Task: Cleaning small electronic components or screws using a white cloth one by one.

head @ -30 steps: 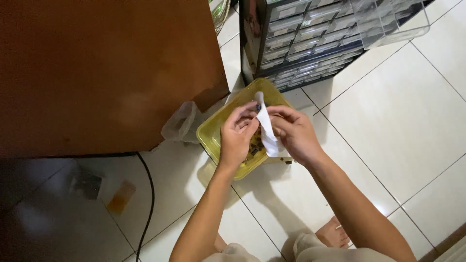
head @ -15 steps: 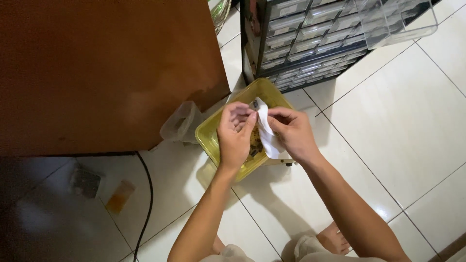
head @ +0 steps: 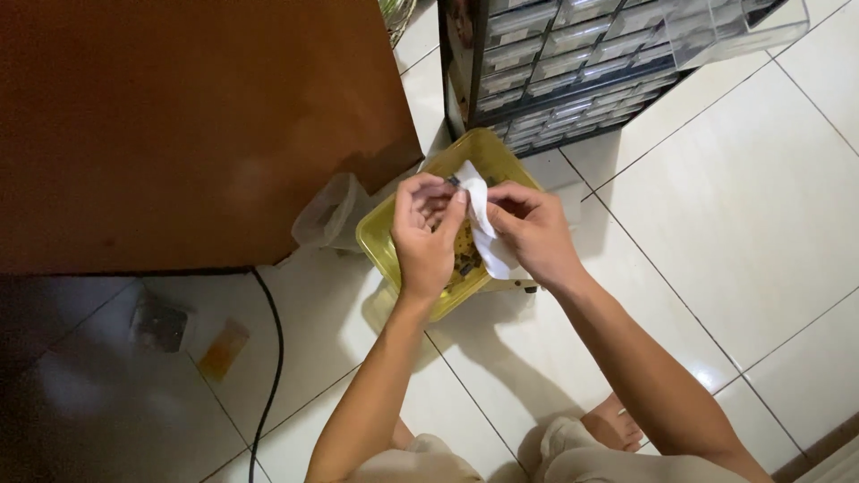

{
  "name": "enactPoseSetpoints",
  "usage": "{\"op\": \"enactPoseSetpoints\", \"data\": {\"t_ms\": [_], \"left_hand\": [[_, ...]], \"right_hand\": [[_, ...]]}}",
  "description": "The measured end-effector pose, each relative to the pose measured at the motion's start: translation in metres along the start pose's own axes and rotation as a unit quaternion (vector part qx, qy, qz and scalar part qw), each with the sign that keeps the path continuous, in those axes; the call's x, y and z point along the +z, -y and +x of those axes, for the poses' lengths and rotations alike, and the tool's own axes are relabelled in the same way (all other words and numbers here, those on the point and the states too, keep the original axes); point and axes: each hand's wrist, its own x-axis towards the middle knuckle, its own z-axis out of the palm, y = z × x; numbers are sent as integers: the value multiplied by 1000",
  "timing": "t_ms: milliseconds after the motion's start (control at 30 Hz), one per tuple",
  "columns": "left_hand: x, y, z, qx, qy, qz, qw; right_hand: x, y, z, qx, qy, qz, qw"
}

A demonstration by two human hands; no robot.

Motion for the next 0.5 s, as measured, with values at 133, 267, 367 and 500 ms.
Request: {"op": "enactPoseSetpoints", "data": {"t_ms": [133, 267, 367, 500], "left_hand": [[-9, -5, 7, 42, -4, -19, 999], [-9, -11, 2, 6, 78, -37, 996], [-5, -25, -4, -11, 127, -35, 991], [0, -25, -10, 20, 165, 40, 985]], "right_hand": [[-2, 12, -3, 19, -16, 13, 1000], [-16, 6, 6, 53, -117, 143, 981], [-18, 1, 8, 54, -109, 155, 980], [5, 21, -12, 32, -56, 135, 989]]}}
